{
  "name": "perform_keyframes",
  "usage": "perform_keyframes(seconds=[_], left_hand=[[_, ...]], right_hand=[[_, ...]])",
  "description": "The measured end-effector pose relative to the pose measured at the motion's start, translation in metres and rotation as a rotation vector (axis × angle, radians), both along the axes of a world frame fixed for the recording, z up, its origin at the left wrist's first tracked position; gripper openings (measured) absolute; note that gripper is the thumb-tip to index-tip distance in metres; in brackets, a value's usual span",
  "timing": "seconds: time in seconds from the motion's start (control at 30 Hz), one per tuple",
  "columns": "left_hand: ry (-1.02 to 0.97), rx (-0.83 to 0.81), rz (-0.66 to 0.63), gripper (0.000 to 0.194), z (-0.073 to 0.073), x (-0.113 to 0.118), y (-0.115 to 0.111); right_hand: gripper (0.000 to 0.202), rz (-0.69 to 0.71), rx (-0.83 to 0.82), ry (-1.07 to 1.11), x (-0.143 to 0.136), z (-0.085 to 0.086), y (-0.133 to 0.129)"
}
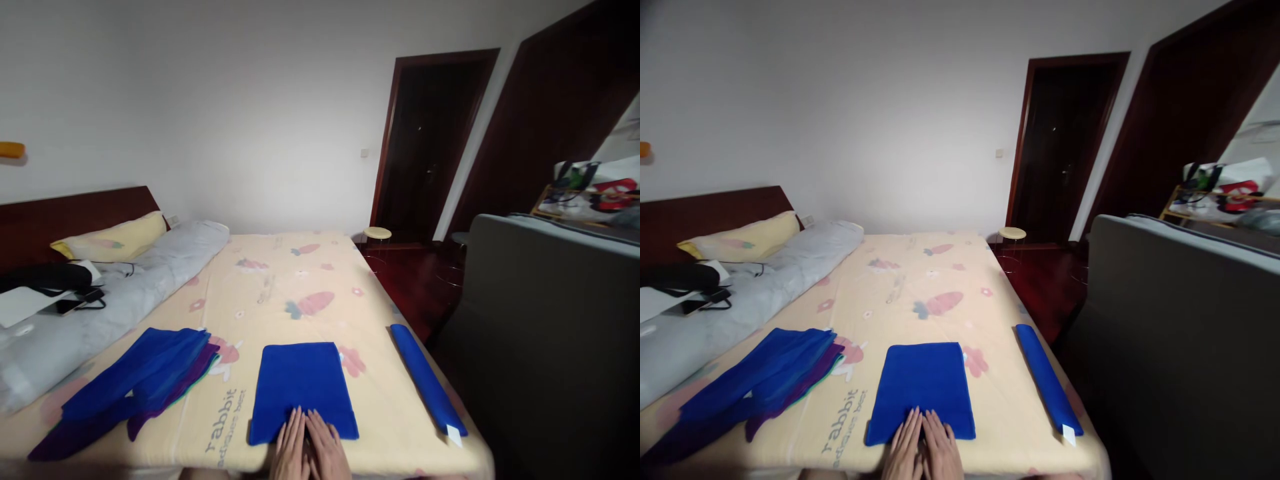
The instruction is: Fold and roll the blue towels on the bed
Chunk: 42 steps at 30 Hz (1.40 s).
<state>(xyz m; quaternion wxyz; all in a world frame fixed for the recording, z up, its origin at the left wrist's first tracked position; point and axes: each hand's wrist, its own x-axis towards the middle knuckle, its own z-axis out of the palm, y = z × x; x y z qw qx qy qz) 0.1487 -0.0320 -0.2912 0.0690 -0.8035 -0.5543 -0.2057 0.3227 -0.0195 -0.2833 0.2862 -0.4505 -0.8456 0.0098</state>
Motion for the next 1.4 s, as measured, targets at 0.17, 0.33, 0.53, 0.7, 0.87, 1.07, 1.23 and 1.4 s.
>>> perform_keyframes(seconds=[0.17,0.33,0.53,0.7,0.87,1.07,1.23,1.4], left_hand=[[0.061,-0.088,0.074,0.065,-0.012,-0.014,-0.001],[0.054,-0.148,0.276,0.053,0.004,-0.069,-0.017],[0.007,-0.189,0.126,0.059,0.017,-0.108,-0.016],[-0.038,-0.116,0.13,0.057,0.025,-0.107,0.001],[-0.2,-0.14,0.11,0.039,0.04,-0.109,0.004],[-0.661,-0.291,0.17,0.024,0.036,-0.114,0.001],[-0.792,-0.203,0.293,0.025,0.021,-0.115,0.011],[-0.448,0.065,0.44,0.029,0.033,-0.088,0.015]], right_hand=[[0.066,-0.062,0.049,-0.07,0.017,-0.013,0.003],[0.065,-0.155,0.039,-0.046,0.077,-0.015,-0.003],[0.05,-0.085,-0.183,-0.002,0.094,-0.004,0.006],[0.047,-0.166,-0.316,0.062,0.08,0.027,0.023],[0.042,-0.153,-0.403,0.162,0.079,0.058,0.023],[0.02,-0.192,-0.51,0.317,0.088,0.052,0.018],[0.033,-0.354,-0.392,0.318,0.086,0.025,0.026],[0.036,-0.46,-0.111,0.263,0.068,0.015,0.025]])
